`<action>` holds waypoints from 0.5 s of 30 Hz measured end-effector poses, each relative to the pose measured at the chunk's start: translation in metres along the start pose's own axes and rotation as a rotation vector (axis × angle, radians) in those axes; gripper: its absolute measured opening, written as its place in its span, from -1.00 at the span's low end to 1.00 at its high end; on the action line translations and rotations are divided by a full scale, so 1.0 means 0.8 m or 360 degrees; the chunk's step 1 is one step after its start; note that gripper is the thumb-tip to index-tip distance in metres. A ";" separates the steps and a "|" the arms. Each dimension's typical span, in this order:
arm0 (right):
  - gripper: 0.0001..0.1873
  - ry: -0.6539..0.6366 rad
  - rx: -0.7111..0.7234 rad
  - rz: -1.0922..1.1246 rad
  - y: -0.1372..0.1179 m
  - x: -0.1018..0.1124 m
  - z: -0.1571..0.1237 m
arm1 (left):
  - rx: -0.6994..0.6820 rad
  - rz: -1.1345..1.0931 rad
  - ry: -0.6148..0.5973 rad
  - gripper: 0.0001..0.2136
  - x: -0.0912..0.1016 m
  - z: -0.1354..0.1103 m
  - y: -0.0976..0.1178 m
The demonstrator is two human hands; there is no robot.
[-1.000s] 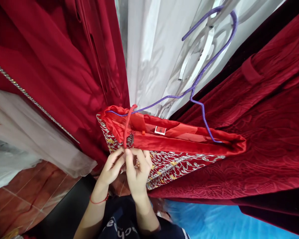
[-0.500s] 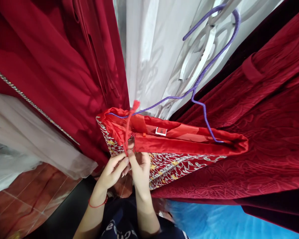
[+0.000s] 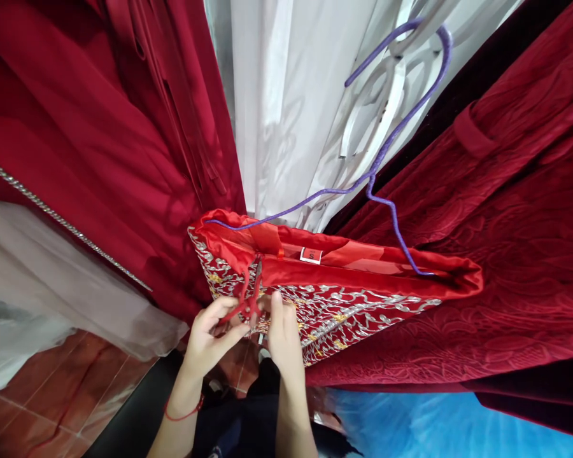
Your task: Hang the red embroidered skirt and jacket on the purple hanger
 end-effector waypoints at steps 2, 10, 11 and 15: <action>-0.44 -0.0278 -0.0171 -0.0103 0.005 0.004 -0.004 | 0.0061 -0.0063 0.0059 -0.62 -0.001 0.000 -0.006; -0.74 -0.0194 -0.0137 -0.0403 0.009 0.009 -0.029 | -0.0152 0.0032 -0.0025 -0.78 -0.004 0.008 -0.033; -0.74 -0.0094 -0.0074 -0.0387 0.006 0.009 -0.030 | -0.0169 0.0038 -0.0032 -0.78 -0.004 0.007 -0.032; -0.47 0.0132 0.0228 -0.0250 -0.009 0.006 -0.024 | -0.0204 0.0094 0.0078 -0.79 -0.006 -0.002 -0.025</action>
Point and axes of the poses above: each hand's wrist, its own z-axis towards the middle knuckle, its own x-axis out of the back of the hand, y = z × x, the point moved 1 cm from there along z, towards the middle knuckle, and after that the axes turned 5 degrees about y, right-handed, at the moved point
